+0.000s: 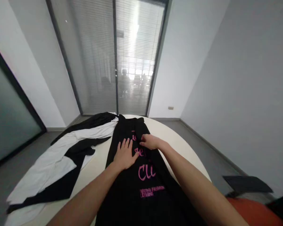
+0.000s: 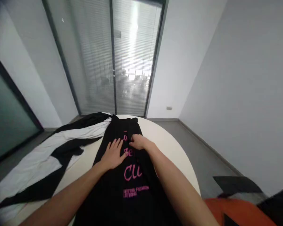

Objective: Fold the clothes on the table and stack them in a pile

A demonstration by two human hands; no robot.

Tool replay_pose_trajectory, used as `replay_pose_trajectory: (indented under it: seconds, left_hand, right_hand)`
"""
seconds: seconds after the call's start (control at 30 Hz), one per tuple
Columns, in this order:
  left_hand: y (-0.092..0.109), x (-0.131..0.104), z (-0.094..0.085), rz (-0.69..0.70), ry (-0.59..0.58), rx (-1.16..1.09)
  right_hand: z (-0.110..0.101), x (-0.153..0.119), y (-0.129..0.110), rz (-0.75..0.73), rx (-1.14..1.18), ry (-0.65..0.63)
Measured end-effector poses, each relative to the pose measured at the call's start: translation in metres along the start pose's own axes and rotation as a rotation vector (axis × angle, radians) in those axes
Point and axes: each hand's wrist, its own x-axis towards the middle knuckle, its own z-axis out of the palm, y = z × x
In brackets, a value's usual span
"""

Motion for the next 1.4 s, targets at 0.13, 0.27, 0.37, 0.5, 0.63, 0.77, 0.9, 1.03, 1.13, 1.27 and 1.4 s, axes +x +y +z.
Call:
replay_pose_trajectory:
  seconds: [0.13,0.27,0.37,0.5,0.63,0.77,0.9,1.03,1.13,1.27,1.4]
  left_hand:
    - [0.000,0.002,0.002,-0.004,0.017,0.000]
    - [-0.002,0.003,0.007,0.000,0.046,-0.006]
    - [-0.004,0.004,0.010,0.007,0.075,-0.014]
    - [-0.004,0.004,0.012,0.012,0.092,-0.016]
    - [-0.002,0.004,0.009,0.007,0.083,-0.018]
    - [-0.001,0.004,0.007,-0.001,0.071,-0.025]
    - [-0.001,0.004,0.007,-0.006,0.073,-0.026]
    - [-0.001,0.005,0.009,-0.006,0.076,-0.024]
    - [0.000,0.005,0.008,-0.012,0.071,-0.028]
    - [0.002,0.005,0.005,-0.018,0.058,-0.053]
    - [0.003,0.005,0.002,-0.020,0.032,-0.059]
  right_hand:
    - [0.003,-0.004,-0.004,0.047,0.229,-0.232]
    - [0.005,-0.010,-0.003,0.112,0.314,-0.395]
    - [0.008,-0.013,0.000,0.110,0.204,-0.479]
    - [0.013,-0.013,0.003,0.023,0.293,-0.423]
    - [0.017,-0.015,0.005,-0.012,0.491,-0.345]
    - [0.016,-0.021,0.006,0.042,0.607,-0.559]
    - [0.012,-0.028,0.007,0.101,0.478,-0.742]
    - [0.012,-0.035,0.003,0.091,0.368,-0.838]
    - [0.013,-0.042,-0.004,0.075,0.406,-0.788]
    - [0.012,-0.053,-0.013,0.022,0.512,-0.853]
    - [0.008,-0.064,-0.018,-0.009,0.471,-0.939]
